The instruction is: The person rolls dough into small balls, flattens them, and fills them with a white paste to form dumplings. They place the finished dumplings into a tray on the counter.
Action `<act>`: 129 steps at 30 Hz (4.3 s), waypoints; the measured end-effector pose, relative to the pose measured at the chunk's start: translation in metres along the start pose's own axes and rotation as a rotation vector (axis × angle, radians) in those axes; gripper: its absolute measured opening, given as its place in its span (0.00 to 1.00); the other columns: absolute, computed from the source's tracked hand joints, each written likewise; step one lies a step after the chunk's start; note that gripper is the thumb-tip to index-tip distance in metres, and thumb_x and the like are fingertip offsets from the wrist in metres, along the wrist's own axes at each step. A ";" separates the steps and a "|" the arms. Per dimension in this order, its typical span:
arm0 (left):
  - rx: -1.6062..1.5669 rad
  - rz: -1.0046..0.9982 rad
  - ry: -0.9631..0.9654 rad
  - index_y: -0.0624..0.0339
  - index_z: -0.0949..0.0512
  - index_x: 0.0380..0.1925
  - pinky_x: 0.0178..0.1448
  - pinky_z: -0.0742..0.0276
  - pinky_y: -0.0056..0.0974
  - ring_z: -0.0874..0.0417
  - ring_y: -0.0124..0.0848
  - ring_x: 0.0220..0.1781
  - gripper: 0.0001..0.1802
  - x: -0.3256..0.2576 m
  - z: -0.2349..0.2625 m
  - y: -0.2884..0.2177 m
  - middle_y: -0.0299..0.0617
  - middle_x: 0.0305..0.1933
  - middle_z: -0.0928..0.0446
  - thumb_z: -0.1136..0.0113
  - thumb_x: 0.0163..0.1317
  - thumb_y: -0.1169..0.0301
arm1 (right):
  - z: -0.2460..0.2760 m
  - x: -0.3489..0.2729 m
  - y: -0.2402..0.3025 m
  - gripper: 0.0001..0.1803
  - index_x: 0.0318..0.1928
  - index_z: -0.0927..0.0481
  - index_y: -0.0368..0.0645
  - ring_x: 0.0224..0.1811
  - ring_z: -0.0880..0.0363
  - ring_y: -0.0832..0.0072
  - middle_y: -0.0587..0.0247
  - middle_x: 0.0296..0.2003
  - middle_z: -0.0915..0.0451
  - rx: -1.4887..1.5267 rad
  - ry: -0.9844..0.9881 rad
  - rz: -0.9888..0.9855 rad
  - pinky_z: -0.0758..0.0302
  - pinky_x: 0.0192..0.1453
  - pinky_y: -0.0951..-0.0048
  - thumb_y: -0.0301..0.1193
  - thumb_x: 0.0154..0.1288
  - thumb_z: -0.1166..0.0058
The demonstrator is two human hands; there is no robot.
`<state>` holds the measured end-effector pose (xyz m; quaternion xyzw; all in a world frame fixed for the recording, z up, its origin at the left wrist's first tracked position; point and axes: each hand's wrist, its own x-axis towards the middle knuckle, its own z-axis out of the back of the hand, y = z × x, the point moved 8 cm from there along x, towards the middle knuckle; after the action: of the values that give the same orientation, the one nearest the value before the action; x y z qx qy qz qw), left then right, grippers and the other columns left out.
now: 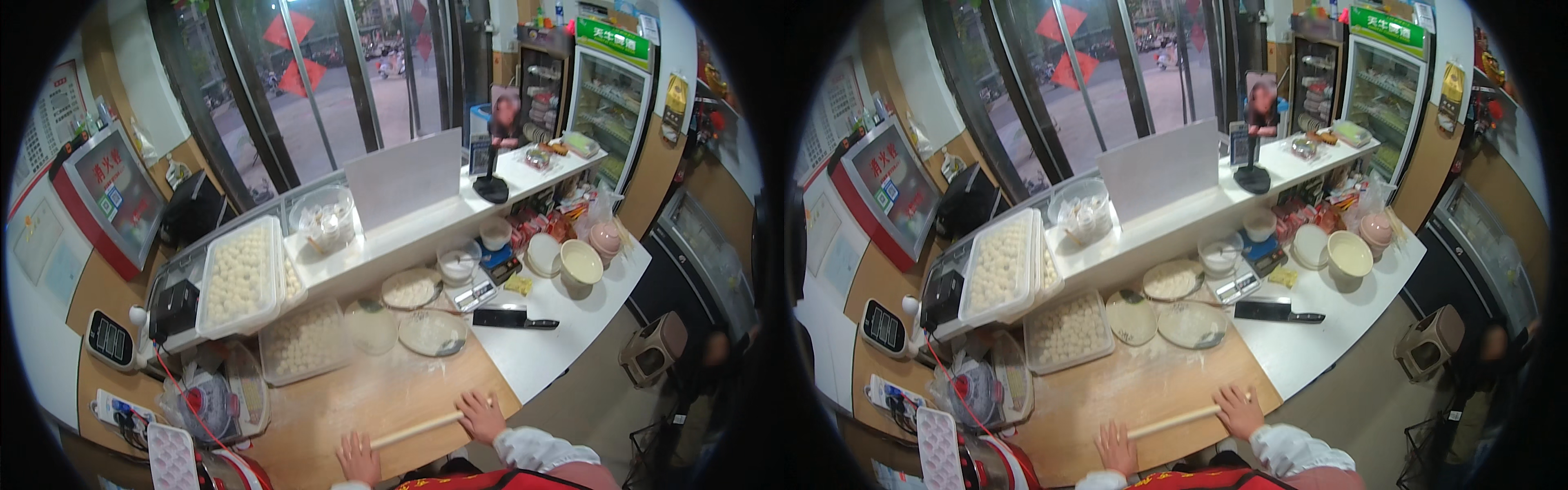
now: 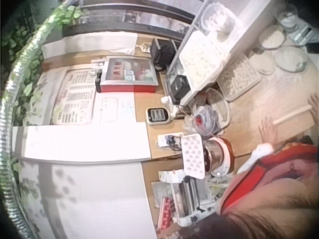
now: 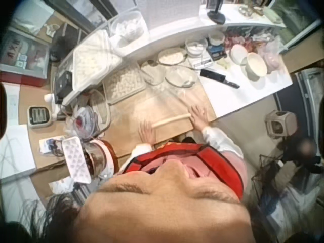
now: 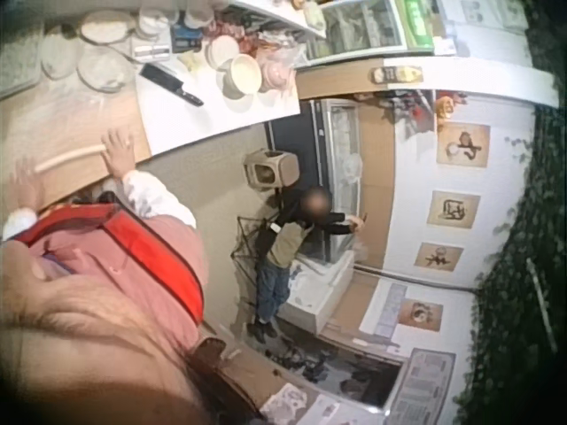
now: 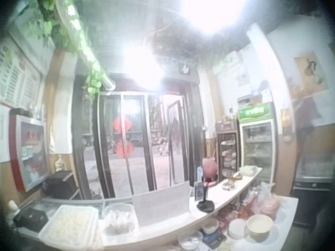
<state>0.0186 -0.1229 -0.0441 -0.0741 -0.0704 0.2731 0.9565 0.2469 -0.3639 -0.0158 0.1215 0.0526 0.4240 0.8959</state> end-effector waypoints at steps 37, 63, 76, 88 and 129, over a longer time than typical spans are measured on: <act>-1.463 0.080 0.653 0.57 0.24 0.37 0.28 0.32 0.25 0.31 0.18 0.25 0.26 0.098 0.154 -0.110 0.29 0.27 0.31 0.58 0.76 0.46 | 0.198 0.077 0.153 0.15 0.48 0.15 0.44 0.28 0.25 0.75 0.61 0.29 0.20 0.890 -0.010 0.377 0.27 0.33 0.73 0.30 0.60 0.32; -1.889 0.005 0.411 0.58 0.23 0.32 0.27 0.41 0.28 0.39 0.20 0.21 0.21 0.093 0.183 -0.072 0.30 0.20 0.36 0.49 0.73 0.52 | 0.135 0.096 0.125 0.04 0.36 0.17 0.39 0.31 0.22 0.82 0.69 0.32 0.20 1.205 0.041 -0.007 0.26 0.32 0.78 0.26 0.62 0.41; -1.452 -0.120 0.681 0.56 0.24 0.48 0.31 0.39 0.25 0.36 0.18 0.28 0.28 0.096 0.168 -0.094 0.29 0.30 0.31 0.63 0.78 0.44 | 0.154 0.088 0.177 0.14 0.42 0.16 0.40 0.26 0.26 0.82 0.66 0.27 0.20 1.063 0.149 0.088 0.29 0.29 0.76 0.34 0.58 0.31; -1.888 0.185 0.655 0.60 0.25 0.31 0.34 0.28 0.32 0.32 0.23 0.25 0.16 0.081 0.165 -0.093 0.32 0.22 0.33 0.49 0.72 0.60 | 0.167 0.082 0.180 0.10 0.36 0.15 0.41 0.26 0.27 0.84 0.67 0.26 0.20 1.076 0.009 0.324 0.31 0.29 0.79 0.30 0.56 0.29; -1.662 0.119 0.483 0.56 0.25 0.28 0.31 0.39 0.30 0.35 0.22 0.25 0.30 0.095 0.144 -0.068 0.31 0.23 0.33 0.65 0.78 0.46 | 0.009 0.098 0.026 0.22 0.53 0.17 0.37 0.36 0.18 0.77 0.58 0.38 0.16 0.964 0.086 -0.472 0.21 0.40 0.73 0.33 0.60 0.35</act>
<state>0.1075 -0.1146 0.1181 -0.8084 -0.0380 0.1594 0.5653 0.2920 -0.2739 0.0006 0.4865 0.3037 0.1434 0.8066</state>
